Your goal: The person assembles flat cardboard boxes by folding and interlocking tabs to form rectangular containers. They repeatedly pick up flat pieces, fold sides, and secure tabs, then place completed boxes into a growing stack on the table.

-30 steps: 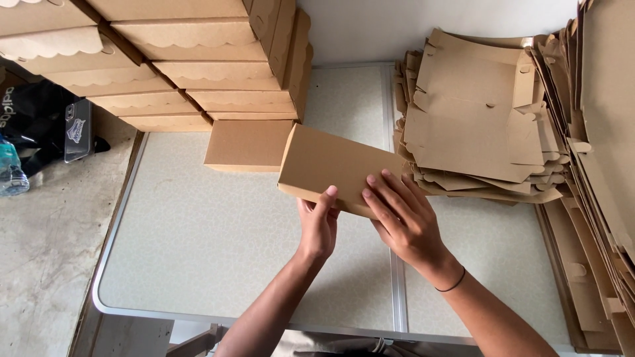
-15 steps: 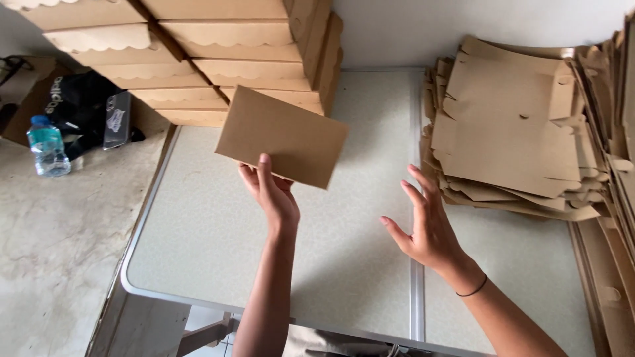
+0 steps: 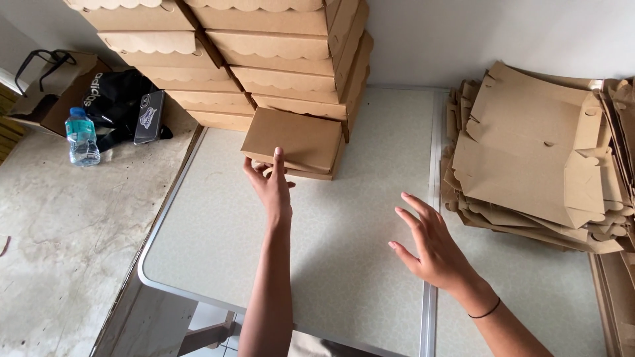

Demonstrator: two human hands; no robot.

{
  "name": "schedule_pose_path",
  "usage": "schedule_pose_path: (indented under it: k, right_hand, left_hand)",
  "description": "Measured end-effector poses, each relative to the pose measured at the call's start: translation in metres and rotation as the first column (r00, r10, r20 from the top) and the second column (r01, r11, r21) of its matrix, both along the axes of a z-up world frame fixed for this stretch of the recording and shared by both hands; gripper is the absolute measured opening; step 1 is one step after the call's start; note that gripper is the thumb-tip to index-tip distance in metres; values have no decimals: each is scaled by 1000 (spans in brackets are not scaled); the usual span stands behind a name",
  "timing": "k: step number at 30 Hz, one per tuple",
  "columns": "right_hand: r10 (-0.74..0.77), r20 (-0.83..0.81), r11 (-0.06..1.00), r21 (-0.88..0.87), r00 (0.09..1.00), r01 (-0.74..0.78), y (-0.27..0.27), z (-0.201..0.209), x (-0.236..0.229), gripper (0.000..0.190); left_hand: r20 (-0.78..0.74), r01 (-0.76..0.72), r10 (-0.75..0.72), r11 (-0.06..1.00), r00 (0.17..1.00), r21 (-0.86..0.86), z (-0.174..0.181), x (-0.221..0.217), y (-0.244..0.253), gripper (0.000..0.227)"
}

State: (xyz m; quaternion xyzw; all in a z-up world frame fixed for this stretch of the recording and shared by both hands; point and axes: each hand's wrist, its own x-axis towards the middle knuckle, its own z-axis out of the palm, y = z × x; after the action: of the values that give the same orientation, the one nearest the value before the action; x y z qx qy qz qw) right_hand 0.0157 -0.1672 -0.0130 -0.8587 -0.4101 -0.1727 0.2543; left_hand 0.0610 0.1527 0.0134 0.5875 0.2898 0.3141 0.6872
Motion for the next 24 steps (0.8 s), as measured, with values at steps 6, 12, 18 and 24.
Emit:
schedule_pose_path:
  k: [6, 12, 18, 24]
  right_hand:
    - [5, -60, 996, -94, 998, -10, 2, 4, -5, 74]
    - [19, -42, 992, -122, 999, -24, 3, 6, -7, 72]
    - [-7, 108, 993, -120, 994, 20, -9, 11, 4, 65]
    - [-363, 329, 932, 131, 872, 339, -62, 34, 36, 40]
  left_hand:
    - [-40, -96, 101, 989, 994, 113, -30, 9, 6, 100]
    - [-63, 7, 0, 994, 998, 106, 16, -13, -37, 125]
    - [-101, 19, 12, 951, 995, 307, -11, -6, -42, 136]
    - [153, -57, -58, 755, 987, 653, -23, -10, -54, 97]
